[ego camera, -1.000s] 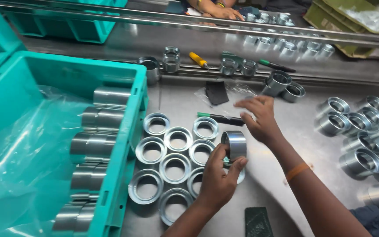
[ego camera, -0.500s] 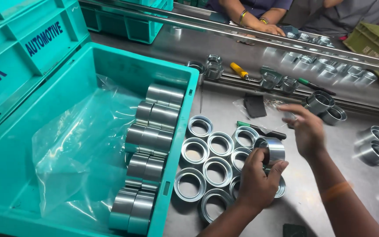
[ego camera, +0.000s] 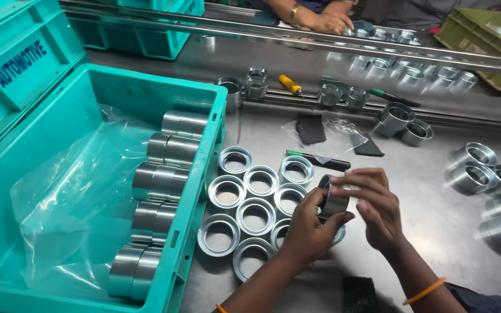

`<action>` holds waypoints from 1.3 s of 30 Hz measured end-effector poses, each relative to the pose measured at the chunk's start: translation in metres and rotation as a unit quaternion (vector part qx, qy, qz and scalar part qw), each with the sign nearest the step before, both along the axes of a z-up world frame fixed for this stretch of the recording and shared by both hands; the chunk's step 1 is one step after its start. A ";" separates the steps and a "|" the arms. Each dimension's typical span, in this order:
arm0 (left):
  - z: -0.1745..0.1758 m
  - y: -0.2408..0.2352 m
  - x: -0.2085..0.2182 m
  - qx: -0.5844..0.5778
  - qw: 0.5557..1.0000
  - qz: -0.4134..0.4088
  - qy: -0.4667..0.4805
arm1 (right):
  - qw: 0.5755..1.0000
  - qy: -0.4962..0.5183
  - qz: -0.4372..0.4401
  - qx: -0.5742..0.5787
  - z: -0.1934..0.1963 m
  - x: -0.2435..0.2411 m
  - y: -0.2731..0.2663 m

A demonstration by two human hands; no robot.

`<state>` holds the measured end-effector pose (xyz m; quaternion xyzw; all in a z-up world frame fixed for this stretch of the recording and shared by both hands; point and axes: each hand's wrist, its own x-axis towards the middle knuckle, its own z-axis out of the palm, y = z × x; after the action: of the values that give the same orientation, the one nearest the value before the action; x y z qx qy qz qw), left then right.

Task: The recorder is inspecting and sorting cylindrical metal components at a workbench on a fabrication floor.

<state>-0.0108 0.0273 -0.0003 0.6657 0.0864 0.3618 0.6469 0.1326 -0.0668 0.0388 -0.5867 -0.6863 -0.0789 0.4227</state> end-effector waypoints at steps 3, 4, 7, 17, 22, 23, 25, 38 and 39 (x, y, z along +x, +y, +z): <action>0.003 -0.004 0.001 -0.004 0.999 -0.021 0.024 | 0.996 0.058 -0.070 -0.008 -0.005 0.010 -0.002; 0.003 -0.005 0.002 -0.013 0.999 -0.039 0.033 | 0.996 0.054 -0.069 -0.017 -0.005 0.010 -0.004; 0.002 -0.004 0.004 0.019 0.999 -0.036 -0.004 | 0.999 0.050 -0.016 -0.015 -0.007 0.008 -0.004; 0.009 -0.005 -0.004 0.059 0.998 -0.023 0.028 | 0.855 0.511 0.030 -0.085 -0.056 0.048 0.002; 0.016 -0.005 -0.005 0.042 0.998 -0.054 0.011 | 0.776 0.587 0.061 -0.224 -0.040 0.032 0.006; 0.018 -0.006 -0.006 0.008 0.998 -0.067 0.016 | 0.775 0.574 0.078 -0.251 -0.032 0.025 0.008; 0.017 -0.006 -0.006 0.035 0.998 -0.054 0.022 | 0.826 0.516 0.086 -0.210 -0.045 0.027 0.010; 0.017 -0.003 -0.008 0.017 0.997 -0.075 0.022 | 0.886 0.438 0.055 -0.141 -0.048 0.016 0.005; 0.017 -0.002 -0.008 0.018 0.997 -0.076 0.021 | 0.886 0.438 0.054 -0.139 -0.042 0.013 0.004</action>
<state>-0.0184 0.0252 0.0169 0.6894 0.0429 0.2988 0.6584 0.1452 -0.0631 -0.0032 -0.5760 -0.4659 0.3057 0.5981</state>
